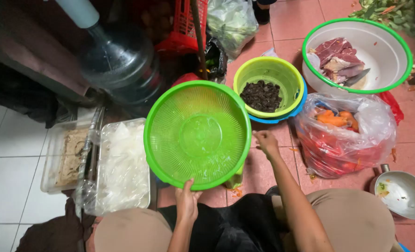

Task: The person, sitting on the floor, places wood ear mushrooms and white fungus from containers and a colander into small plastic bags by hand.

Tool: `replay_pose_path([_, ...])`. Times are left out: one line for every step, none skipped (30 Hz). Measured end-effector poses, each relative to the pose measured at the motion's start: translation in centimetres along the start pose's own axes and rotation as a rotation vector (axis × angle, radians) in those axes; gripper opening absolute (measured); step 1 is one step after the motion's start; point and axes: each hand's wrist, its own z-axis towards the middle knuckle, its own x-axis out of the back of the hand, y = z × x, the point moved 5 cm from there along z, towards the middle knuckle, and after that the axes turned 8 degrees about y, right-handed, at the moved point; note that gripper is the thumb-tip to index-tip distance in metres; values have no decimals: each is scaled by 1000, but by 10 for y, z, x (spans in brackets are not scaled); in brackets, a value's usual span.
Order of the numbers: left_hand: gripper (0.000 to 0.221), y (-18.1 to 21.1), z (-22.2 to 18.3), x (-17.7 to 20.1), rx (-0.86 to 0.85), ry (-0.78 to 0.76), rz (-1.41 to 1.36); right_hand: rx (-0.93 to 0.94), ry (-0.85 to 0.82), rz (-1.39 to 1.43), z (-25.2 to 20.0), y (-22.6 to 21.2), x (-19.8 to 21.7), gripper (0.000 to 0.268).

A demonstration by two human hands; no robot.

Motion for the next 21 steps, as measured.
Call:
replay_pose_path([47,-9,3,3,0,-8,3,2,7,5,36,18,10,27])
replay_pose_path([46,-18,6,6,17,3,27,25,54,232,72,33,22,31])
replay_pose_path([46,-27,12,9,30,13,49,54,98,461,110,46,33,38])
replay_pose_path([46,-28,13,5,26,5,50,60,101,467,124,36,35,38])
replay_pose_path([47,-32,14,1,27,8,74,-48,218,494,138,32,43,35])
replay_pose_path([48,-36,15,-2,29,11,99,-156,334,520,151,29,49,31])
replay_pose_path([48,-33,12,-10,28,12,97,-156,332,519,172,35,51,31])
replay_pose_path([51,-32,10,-17,51,23,122,-217,321,434,192,44,52,35])
replay_pose_path([53,-31,4,-19,76,44,148,-284,303,342,208,57,50,38])
replay_pose_path([53,-33,5,-18,78,55,147,-291,297,335,216,61,56,38])
replay_pose_path([55,-38,5,-15,131,60,166,-349,182,388,225,65,50,36])
replay_pose_path([57,-43,4,-11,185,64,183,-413,68,439,232,69,42,36])
replay_pose_path([57,-45,6,-7,177,81,172,-415,48,429,237,70,42,36])
replay_pose_path([60,-51,7,-3,240,78,207,-463,3,360,240,74,41,45])
replay_pose_path([64,-57,8,0,304,70,240,-507,-40,290,244,75,43,55])
replay_pose_path([64,-60,10,6,298,83,227,-505,-57,278,246,73,41,55])
replay_pose_path([68,-65,13,10,328,85,251,-550,-71,255,249,71,42,56])
replay_pose_path([73,-71,14,14,358,87,275,-594,-86,230,251,68,43,57])
replay_pose_path([73,-69,14,13,356,91,265,-590,-92,222,265,76,42,57])
replay_pose_path([77,-68,13,13,342,107,275,-569,-70,220,279,82,43,42])
replay_pose_path([80,-64,11,15,330,124,290,-552,-47,221,290,92,44,28])
